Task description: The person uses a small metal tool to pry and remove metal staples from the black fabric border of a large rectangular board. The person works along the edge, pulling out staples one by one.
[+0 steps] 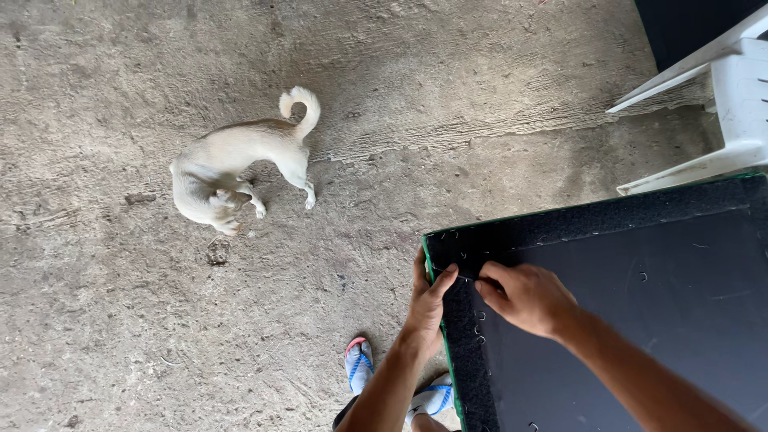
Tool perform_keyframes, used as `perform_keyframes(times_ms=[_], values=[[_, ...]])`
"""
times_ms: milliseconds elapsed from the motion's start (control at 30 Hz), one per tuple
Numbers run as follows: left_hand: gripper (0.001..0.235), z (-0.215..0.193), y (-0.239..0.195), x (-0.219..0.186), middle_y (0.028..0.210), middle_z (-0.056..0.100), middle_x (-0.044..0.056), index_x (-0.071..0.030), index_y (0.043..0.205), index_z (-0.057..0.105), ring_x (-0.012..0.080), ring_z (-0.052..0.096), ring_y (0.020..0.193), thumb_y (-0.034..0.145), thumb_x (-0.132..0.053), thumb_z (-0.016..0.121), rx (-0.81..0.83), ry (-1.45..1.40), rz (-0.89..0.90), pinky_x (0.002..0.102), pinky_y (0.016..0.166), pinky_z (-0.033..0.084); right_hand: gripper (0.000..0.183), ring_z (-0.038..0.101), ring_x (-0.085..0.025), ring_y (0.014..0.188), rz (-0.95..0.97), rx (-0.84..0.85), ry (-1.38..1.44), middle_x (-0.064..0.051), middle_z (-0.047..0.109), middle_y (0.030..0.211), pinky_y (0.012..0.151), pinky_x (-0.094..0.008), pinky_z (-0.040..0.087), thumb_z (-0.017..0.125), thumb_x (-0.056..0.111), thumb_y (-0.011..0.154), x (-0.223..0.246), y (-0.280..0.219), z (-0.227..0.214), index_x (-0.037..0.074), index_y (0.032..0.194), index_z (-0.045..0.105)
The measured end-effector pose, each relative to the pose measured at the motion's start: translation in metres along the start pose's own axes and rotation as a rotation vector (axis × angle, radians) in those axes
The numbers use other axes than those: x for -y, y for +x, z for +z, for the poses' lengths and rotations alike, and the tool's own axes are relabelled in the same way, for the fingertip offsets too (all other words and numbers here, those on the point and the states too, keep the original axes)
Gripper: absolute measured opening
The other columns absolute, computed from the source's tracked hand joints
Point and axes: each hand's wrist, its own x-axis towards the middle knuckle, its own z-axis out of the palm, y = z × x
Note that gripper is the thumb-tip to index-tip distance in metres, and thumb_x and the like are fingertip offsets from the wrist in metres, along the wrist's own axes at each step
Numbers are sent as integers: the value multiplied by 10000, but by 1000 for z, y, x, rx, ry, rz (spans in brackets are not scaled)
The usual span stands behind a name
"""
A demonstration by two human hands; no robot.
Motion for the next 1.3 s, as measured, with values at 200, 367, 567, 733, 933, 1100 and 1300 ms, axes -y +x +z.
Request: perform_keyframes(times_ms=[200,367,567,733,933,1100,1300], values=[[1267,-1,7,10,1543,418,155,-360,1596,70,370,385,1455,610,-585,832,-20,129,35,599,1133,420,275,725,-236,534,25,-337,-11,-71,734,707,473,-407,602,583,392,965,6,-21,27,141,1080,584],[1313,-10,7,6,1656,253,166,-347,1628,18,385,235,1508,595,-748,722,-35,232,23,626,1174,229,455,726,-243,536,98,-213,90,-76,729,800,466,-407,613,538,296,980,18,-23,-1,157,1413,524],[1280,-6,27,-6,1669,215,196,-317,1630,50,383,214,1537,638,-769,723,-33,348,137,593,1227,202,465,726,-251,568,-54,-214,-105,-76,714,827,517,-415,616,566,265,948,41,-16,-38,245,1412,554],[1189,-3,30,-7,1680,216,149,-342,1623,112,352,190,1540,665,-755,682,-34,334,119,602,1211,162,514,720,-244,558,17,-87,-263,-100,708,781,507,-411,598,570,291,964,59,-9,-54,286,1476,529],[1049,-2,29,-12,1688,192,126,-340,1618,188,322,120,1562,750,-726,632,-33,254,93,605,1201,77,590,700,-207,493,21,18,-414,-135,704,847,414,-371,580,586,265,937,80,-5,-57,171,1511,485],[910,-5,31,-9,1660,273,122,-315,1582,294,307,171,1545,804,-662,616,-68,242,109,579,1200,92,517,668,-167,464,40,77,-421,-124,713,767,400,-341,565,583,211,958,88,4,-58,92,1452,484],[884,-7,35,-5,1637,356,179,-276,1561,333,333,244,1547,840,-692,632,-28,226,212,572,1233,113,531,687,-190,471,33,74,-416,-153,722,774,373,-343,552,560,244,978,95,2,-65,87,1480,493]])
